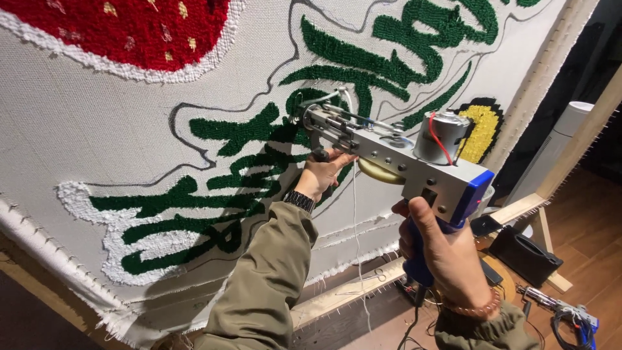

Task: Using a tufting gun to apply yarn to a canvas frame to create a patterned rug.

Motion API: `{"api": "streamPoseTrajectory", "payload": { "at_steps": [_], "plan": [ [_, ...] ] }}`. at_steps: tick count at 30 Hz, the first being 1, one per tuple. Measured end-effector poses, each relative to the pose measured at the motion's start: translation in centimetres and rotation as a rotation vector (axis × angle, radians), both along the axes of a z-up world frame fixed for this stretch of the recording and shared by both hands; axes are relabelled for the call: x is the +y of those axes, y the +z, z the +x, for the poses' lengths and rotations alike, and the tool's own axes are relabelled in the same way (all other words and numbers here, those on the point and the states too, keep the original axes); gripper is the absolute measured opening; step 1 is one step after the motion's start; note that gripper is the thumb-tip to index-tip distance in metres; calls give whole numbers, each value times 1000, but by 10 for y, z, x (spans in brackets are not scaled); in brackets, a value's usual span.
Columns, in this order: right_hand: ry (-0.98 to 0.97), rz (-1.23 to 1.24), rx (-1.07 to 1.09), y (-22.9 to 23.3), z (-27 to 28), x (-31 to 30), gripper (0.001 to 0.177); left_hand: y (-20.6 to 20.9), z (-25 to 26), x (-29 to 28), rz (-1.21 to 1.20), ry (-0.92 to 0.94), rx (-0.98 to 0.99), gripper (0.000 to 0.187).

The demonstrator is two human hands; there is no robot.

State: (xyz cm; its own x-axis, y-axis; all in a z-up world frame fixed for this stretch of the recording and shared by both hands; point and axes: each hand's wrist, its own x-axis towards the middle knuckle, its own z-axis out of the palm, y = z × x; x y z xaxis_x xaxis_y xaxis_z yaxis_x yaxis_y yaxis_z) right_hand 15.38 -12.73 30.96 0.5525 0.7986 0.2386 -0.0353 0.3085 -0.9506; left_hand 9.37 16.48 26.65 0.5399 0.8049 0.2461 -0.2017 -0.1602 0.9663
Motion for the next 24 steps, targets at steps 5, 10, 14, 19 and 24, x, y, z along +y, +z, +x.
{"api": "streamPoseTrajectory", "payload": {
  "at_steps": [5, 10, 14, 19, 24],
  "plan": [
    [-28, 10, -5, 4, -3, -2, 50, 4, -6, -3, 61, -24, -38, 39],
    [33, 38, -42, -3, 11, -11, 55, 28, -24, -35, 64, -110, 64, 21],
    [57, 132, -71, -5, 24, -30, 55, 36, -25, -56, 44, -202, 85, 35],
    [111, 106, -35, -14, 41, -51, 64, 40, -21, -74, 105, -294, 219, 35],
    [91, 125, -21, -12, 44, -59, 67, 41, -18, -80, 162, -280, 226, 33]
  ]
}}
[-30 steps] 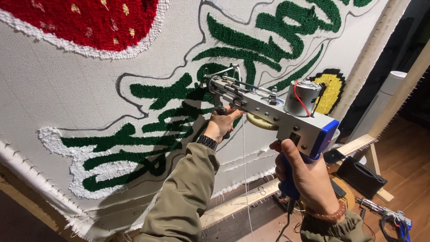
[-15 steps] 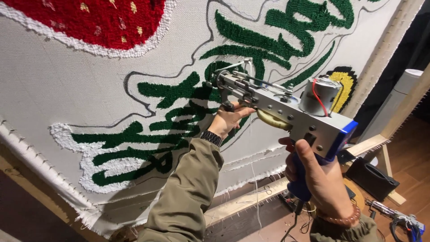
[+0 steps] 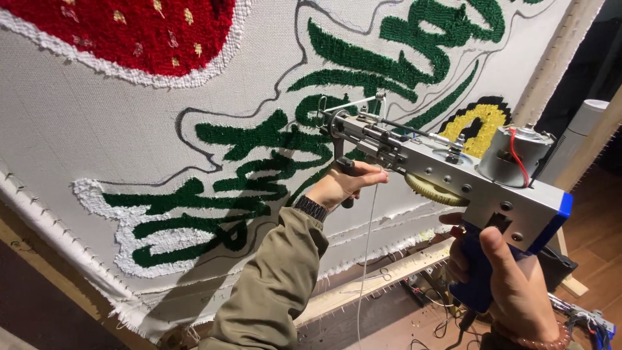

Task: Using a tufting gun to apply yarn to a canvas frame to create a patterned rug.

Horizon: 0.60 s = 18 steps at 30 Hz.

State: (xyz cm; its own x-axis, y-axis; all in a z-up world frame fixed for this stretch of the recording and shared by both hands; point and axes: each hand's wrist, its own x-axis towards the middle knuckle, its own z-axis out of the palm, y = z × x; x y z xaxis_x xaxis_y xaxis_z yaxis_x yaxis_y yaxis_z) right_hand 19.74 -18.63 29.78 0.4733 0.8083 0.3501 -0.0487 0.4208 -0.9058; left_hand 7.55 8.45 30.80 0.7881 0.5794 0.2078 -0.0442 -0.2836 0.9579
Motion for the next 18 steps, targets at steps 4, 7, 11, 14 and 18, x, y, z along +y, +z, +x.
{"api": "streamPoseTrajectory", "payload": {
  "at_steps": [4, 7, 11, 14, 18],
  "plan": [
    [-11, 5, 13, -4, 4, -1, 65, -12, 4, 8, 20, -68, -64, 21],
    [-18, -49, 48, -1, 1, 0, 61, 2, -6, -9, -100, 20, 12, 39],
    [-6, -27, -25, 0, 1, 6, 58, -6, -8, -4, -131, 2, -15, 36],
    [19, -60, 37, 1, 1, 11, 51, -13, -7, 3, -81, 29, -39, 19],
    [-11, -57, 29, 6, -5, 14, 56, -19, -4, 10, -97, 67, -39, 18]
  ]
}}
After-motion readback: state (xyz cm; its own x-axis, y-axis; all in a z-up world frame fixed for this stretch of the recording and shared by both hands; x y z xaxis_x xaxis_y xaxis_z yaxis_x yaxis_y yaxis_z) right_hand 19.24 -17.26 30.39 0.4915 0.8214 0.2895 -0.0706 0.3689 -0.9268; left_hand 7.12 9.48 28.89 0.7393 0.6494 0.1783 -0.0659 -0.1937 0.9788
